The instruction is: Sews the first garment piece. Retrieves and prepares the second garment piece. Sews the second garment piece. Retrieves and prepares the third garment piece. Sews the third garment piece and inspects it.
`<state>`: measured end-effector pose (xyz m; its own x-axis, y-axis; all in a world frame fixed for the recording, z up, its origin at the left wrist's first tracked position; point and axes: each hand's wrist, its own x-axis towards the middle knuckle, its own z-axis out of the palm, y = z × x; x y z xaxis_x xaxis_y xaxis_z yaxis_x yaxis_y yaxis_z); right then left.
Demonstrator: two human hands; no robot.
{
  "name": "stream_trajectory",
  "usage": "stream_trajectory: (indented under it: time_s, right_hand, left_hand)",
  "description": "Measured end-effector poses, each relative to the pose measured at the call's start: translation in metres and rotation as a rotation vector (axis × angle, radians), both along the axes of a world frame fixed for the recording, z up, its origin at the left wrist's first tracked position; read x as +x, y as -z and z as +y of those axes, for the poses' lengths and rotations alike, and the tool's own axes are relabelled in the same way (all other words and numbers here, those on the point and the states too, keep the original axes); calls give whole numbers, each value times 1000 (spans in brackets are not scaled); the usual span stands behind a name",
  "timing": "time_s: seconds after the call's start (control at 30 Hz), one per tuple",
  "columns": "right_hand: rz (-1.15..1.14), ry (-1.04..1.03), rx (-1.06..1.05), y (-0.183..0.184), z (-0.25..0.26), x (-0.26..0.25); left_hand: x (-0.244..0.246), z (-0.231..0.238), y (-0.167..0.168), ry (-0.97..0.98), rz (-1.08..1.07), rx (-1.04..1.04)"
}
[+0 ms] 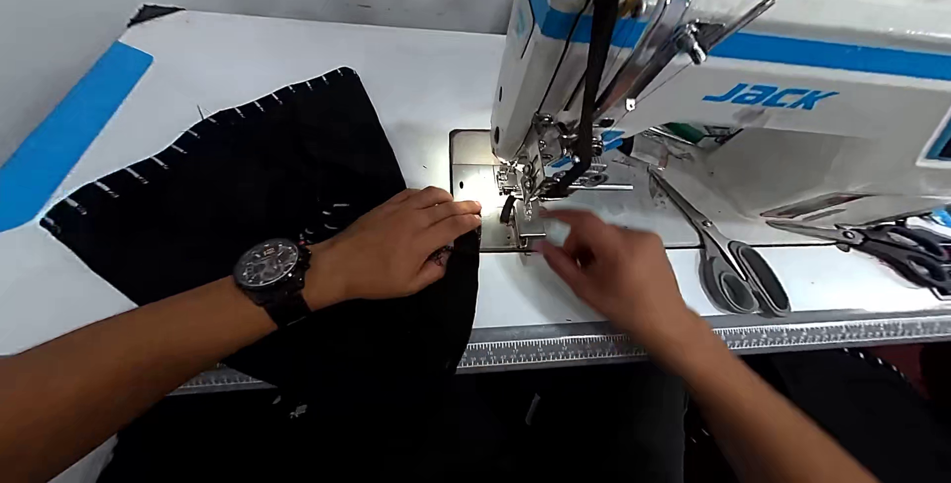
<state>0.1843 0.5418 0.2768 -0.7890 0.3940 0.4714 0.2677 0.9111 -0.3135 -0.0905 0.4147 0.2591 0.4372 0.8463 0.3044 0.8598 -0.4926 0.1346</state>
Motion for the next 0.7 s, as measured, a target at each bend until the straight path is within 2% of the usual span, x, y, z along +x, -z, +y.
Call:
stream_trajectory:
  time_s: [0.1, 0.2, 0.3, 0.37, 0.5, 0.63, 0.7]
  right_hand:
    - [42, -16, 198, 7, 35, -25]
    - [126, -62, 392, 14, 47, -46]
    - [186, -57, 452, 19, 53, -57]
    - [174, -35, 405, 23, 50, -59]
    - [87, -36, 52, 21, 47, -51]
    - [97, -31, -88, 17, 43, -46]
    - [82, -38, -237, 14, 43, -46]
  left_hand:
    - [10, 13, 1, -7, -63, 16]
    - [13, 17, 2, -42, -87, 46]
    - [15, 18, 2, -75, -74, 29]
    - [17, 19, 1, -89, -73, 28]
    - [23, 25, 0, -106, -85, 33]
    - [24, 26, -1, -112, -85, 19]
    - [24, 26, -2, -108, -86, 23]
